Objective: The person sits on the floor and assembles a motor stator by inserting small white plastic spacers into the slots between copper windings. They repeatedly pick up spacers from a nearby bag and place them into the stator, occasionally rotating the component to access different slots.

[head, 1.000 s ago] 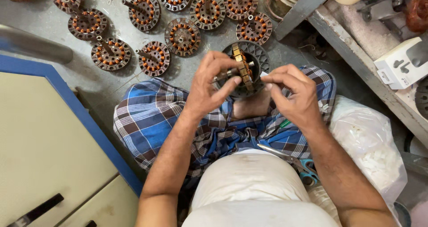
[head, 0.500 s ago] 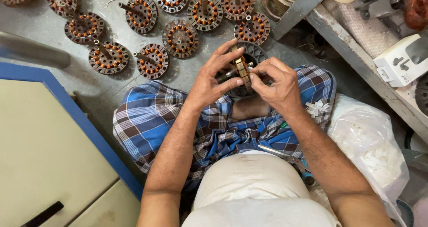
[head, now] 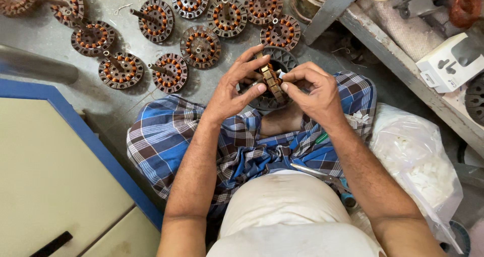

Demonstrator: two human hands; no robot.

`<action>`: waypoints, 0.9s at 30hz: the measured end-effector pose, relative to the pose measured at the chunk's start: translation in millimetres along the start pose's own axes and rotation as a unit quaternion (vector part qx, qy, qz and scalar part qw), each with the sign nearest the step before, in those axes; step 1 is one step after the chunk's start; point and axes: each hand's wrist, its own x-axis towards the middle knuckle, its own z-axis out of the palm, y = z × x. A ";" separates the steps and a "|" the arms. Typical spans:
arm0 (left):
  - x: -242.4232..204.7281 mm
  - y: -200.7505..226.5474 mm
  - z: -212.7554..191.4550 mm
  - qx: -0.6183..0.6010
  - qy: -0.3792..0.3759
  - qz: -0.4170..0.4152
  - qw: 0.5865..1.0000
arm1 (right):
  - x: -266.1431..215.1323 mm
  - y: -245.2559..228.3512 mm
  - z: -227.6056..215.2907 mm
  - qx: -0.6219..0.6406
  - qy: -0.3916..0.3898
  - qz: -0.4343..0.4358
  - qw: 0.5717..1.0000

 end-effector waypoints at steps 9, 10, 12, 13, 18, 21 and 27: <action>4.6 -8.3 3.9 -0.032 0.021 -0.019 0.999 | 25.5 0.5 -6.2 -0.129 -0.040 0.031 0.990; 5.1 -8.6 4.2 -0.035 0.023 -0.018 0.999 | 28.3 1.7 -5.0 -0.135 -0.050 0.029 0.989; 5.8 -9.2 3.8 -0.038 0.028 -0.017 0.999 | 31.9 3.3 -3.5 -0.129 -0.062 0.034 0.989; 4.8 -9.7 4.4 -0.039 0.030 -0.018 0.999 | 32.0 4.2 -3.1 -0.118 -0.064 0.043 0.990; 2.5 -11.9 6.7 -0.034 0.039 -0.015 0.999 | 32.3 7.3 -2.8 -0.107 -0.078 0.088 0.987; 4.5 -10.1 7.0 -0.040 0.039 -0.013 0.998 | 33.2 6.6 -3.2 -0.089 -0.074 0.111 0.987; 3.3 -4.9 1.9 -0.016 0.016 0.001 1.000 | 14.8 -0.1 -9.2 0.005 -0.033 0.056 0.998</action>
